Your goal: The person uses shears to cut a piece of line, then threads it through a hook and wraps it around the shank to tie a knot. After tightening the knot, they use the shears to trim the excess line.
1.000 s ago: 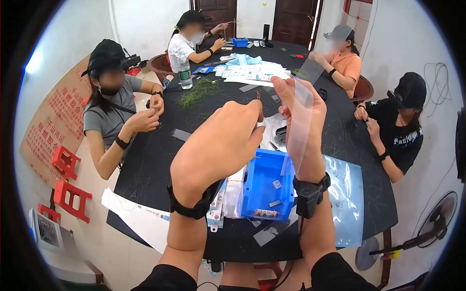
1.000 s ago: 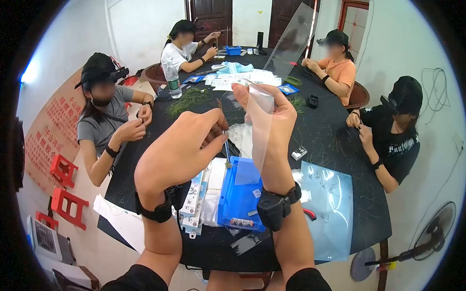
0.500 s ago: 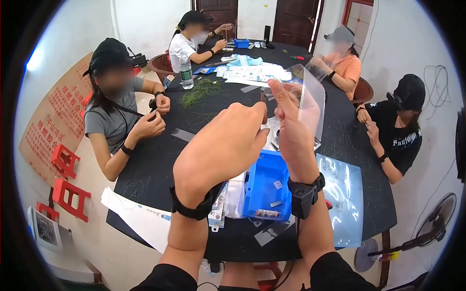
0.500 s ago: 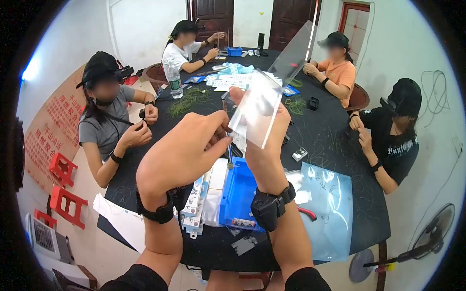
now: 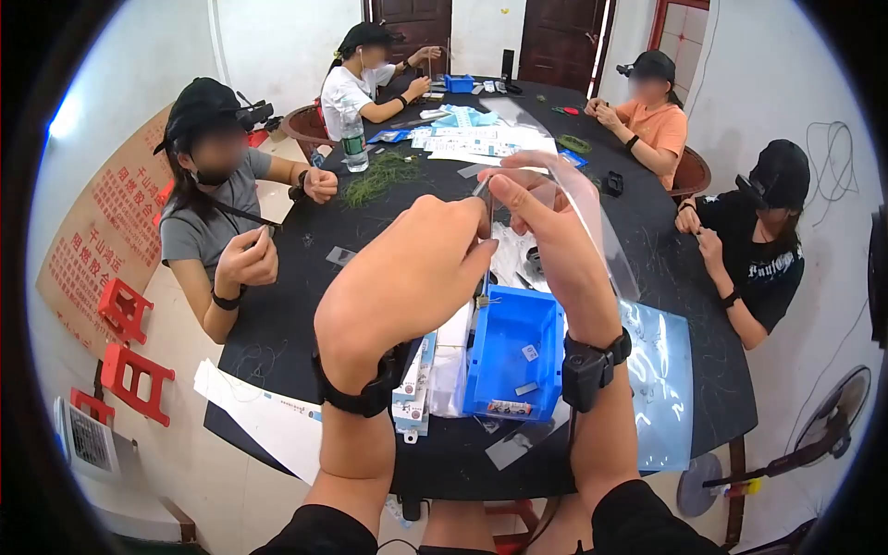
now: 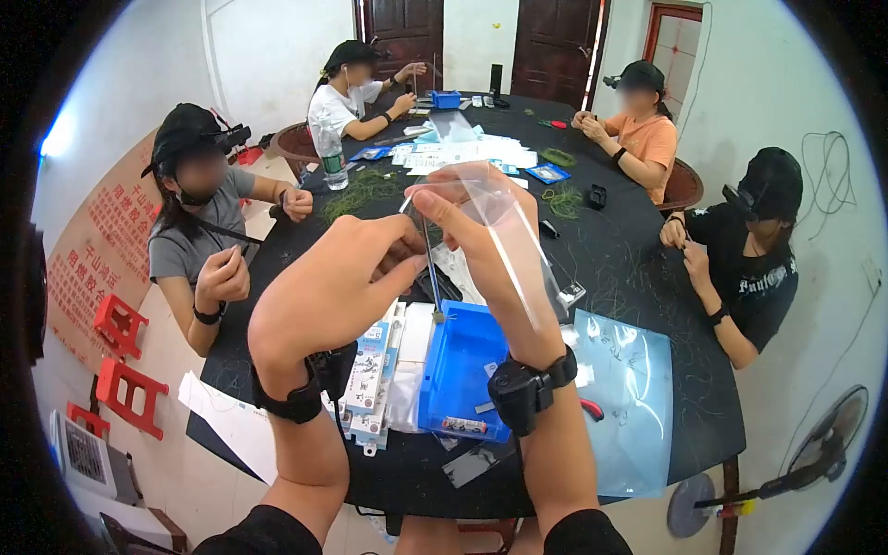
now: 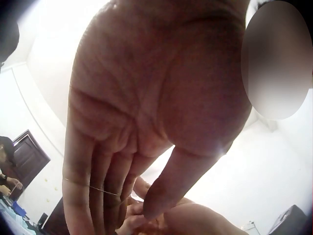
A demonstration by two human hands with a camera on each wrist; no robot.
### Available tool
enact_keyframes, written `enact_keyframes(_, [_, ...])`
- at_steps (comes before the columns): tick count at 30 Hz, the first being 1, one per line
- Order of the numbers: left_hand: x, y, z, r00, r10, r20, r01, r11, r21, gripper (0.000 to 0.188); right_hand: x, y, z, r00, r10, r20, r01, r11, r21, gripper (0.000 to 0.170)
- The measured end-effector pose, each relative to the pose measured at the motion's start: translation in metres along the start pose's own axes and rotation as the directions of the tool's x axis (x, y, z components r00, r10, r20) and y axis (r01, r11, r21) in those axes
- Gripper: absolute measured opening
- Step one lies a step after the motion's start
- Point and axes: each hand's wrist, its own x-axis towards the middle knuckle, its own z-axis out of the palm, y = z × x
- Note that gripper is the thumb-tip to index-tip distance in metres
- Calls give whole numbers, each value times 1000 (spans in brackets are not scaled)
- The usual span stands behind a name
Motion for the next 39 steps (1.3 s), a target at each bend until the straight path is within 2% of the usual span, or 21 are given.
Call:
enact_keyframes(5, [-3, -7, -5, 999, -38, -29, 38, 999, -14, 22, -1, -4, 1, 999, 26, 20, -26, 1000, 2, 34])
enact_keyframes(7, [-3, -7, -9, 994, -42, -103, 45, 998, 34, 21, -1, 4, 3, 997, -75, 29, 72, 995, 69, 34])
enact_keyframes(9, [-2, -8, -12, 987, -48, -154, 57, 997, 54, 23, 0, 6, 5, 995, -99, 32, 96, 990, 103, 34])
enact_keyframes(11, [2, -1, -21, 986, -143, -91, 126, 977, -174, 26, -1, 3, 5, 999, -47, 26, 46, 999, 22, 33])
enact_keyframes(12, [3, 3, -23, 971, -204, -127, 165, 949, -267, 36, -1, 5, 4, 999, -47, 25, 47, 999, 22, 33])
enact_keyframes(13, [4, 5, -23, 971, -203, -126, 164, 950, -266, 36, 0, 6, 3, 998, -60, 21, 60, 998, 5, 32])
enact_keyframes(15, [5, 8, -25, 907, -302, -293, 114, 847, -519, 42, 0, 7, 2, 997, -75, 15, 75, 997, -9, 32])
enact_keyframes(16, [5, 8, -26, 904, -306, -298, 106, 836, -538, 46, 0, 6, 1, 996, -86, 22, 87, 995, -43, 31])
enact_keyframes(21, [2, 10, -30, 845, -386, -369, 178, 856, -485, 41, 0, 10, 1, 997, -73, 20, 74, 995, -69, 33])
enact_keyframes(23, [4, 6, -26, 724, -360, -589, 220, 929, -298, 35, 3, 20, -5, 986, -130, 101, 145, 975, -166, 34])
enact_keyframes(24, [4, 5, -26, 724, -363, -587, 222, 928, -300, 35, 2, 21, -8, 987, -126, 101, 142, 976, -167, 34])
enact_keyframes(26, [7, 5, -27, 678, -305, -669, 135, 946, -296, 31, 2, 20, -15, 974, 51, 219, 7, 966, -257, 32])
enact_keyframes(27, [7, 7, -28, 679, -303, -669, 133, 947, -293, 31, 2, 19, -19, 975, 48, 218, 9, 967, -255, 32])
enact_keyframes(29, [6, 11, -30, 725, -377, -576, 205, 917, -342, 26, 3, 17, -28, 906, 126, 404, 78, 888, -453, 29])
enact_keyframes(30, [5, 7, -29, 726, -376, -576, 204, 917, -342, 26, 3, 22, -31, 885, 128, 449, 73, 912, -404, 28])
enact_keyframes(31, [4, 0, -28, 787, -280, -549, 168, 955, -245, 23, 2, 26, -34, 885, 126, 448, 74, 912, -404, 28])
enact_keyframes(32, [4, -5, -26, 840, -184, -510, 124, 981, -148, 21, 1, 29, -37, 854, 196, 481, 6, 923, -386, 29])
enact_keyframes(33, [5, -6, -24, 840, -182, -511, 123, 981, -148, 21, 2, 32, -39, 816, 261, 516, -63, 927, -370, 30])
enact_keyframes(35, [6, -7, -20, 934, -63, -352, 22, 993, -118, 19, 4, 38, -42, 779, 290, 557, -44, 910, -412, 28])
enact_keyframes(37, [11, -6, -13, 943, -37, -330, 2, 994, -108, 18, 3, 41, -43, 762, 308, 570, -23, 892, -451, 26])
enact_keyframes(39, [14, -5, -8, 958, -47, -283, -14, 977, -212, 24, 2, 42, -42, 761, 327, 561, -33, 882, -470, 25])
